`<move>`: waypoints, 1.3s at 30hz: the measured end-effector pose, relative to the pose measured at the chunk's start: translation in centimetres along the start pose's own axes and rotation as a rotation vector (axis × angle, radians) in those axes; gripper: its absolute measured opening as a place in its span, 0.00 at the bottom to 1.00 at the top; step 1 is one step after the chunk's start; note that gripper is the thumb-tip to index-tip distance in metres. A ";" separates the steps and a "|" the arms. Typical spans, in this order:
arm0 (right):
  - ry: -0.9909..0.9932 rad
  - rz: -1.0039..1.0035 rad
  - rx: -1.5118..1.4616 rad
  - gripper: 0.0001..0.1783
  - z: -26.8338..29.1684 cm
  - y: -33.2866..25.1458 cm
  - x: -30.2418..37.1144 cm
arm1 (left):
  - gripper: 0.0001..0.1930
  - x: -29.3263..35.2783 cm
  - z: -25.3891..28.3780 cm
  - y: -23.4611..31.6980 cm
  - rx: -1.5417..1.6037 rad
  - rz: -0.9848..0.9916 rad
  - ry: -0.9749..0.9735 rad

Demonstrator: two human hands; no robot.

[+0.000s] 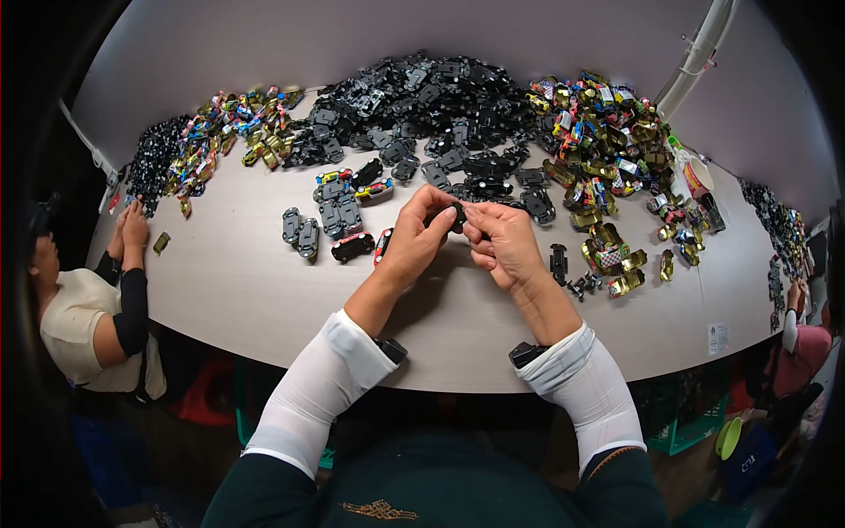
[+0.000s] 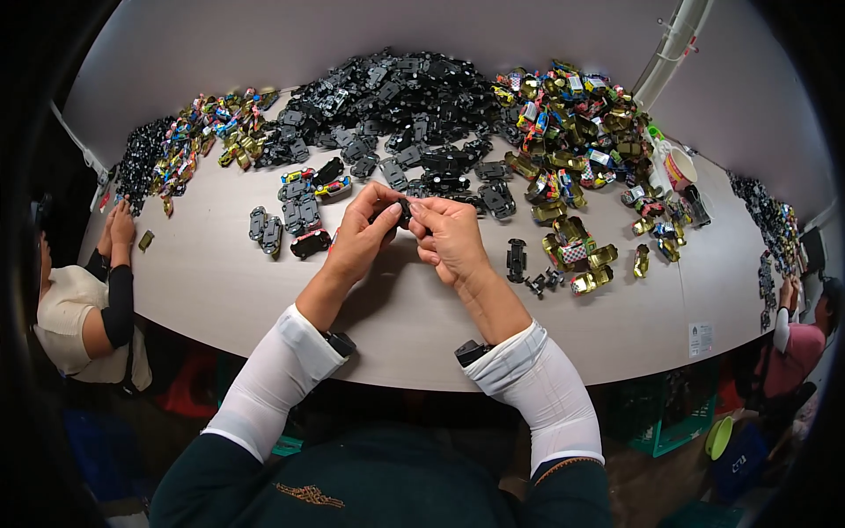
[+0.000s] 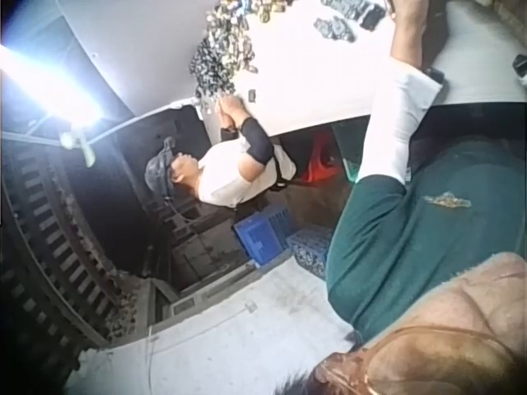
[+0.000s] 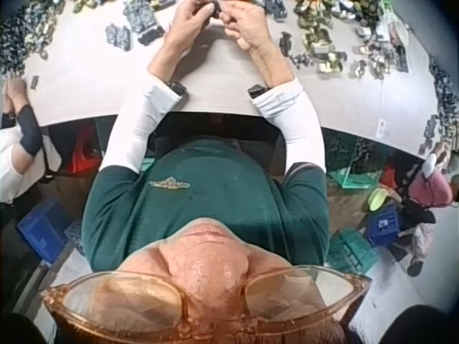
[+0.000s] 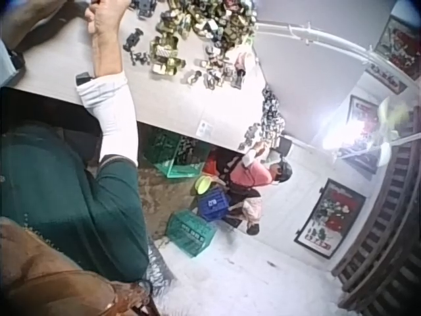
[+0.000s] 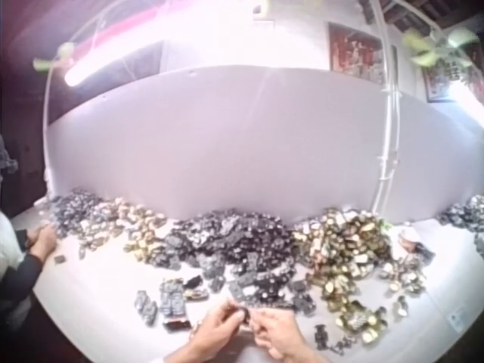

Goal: Assembling small plastic toy cars from various components on a manufacturing assembly line.

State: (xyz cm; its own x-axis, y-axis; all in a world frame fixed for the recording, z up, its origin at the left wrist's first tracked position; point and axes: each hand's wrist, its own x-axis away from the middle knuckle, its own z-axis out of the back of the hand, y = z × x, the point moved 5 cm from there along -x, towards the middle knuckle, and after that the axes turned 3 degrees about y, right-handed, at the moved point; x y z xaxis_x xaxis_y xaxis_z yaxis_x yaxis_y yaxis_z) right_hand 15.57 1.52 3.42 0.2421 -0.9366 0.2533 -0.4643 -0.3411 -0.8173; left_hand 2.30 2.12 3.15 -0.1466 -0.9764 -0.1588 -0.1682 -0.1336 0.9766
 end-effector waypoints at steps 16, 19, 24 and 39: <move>-0.004 0.055 0.055 0.07 -0.4 -0.3 0.2 | 0.04 0.0 0.1 0.3 -0.065 -0.109 0.028; 0.059 0.170 0.261 0.08 -0.3 0.2 -0.1 | 0.05 0.2 0.4 0.7 -0.248 -0.198 0.053; 0.092 0.340 0.339 0.09 -0.5 -0.9 0.0 | 0.07 0.6 0.3 3.9 -0.609 -0.265 0.115; 0.199 0.473 0.352 0.10 1.6 -1.6 -0.9 | 0.49 -1.4 11.3 2.6 -1.486 -0.016 -0.048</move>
State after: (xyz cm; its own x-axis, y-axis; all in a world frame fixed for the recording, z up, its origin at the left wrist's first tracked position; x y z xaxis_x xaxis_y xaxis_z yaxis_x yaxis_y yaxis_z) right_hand 17.47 3.08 3.65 -0.1007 -0.9883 -0.1142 -0.1657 0.1298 -0.9776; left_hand -8.97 5.03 4.29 -0.1902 -0.9708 -0.1461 0.9503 -0.2194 0.2209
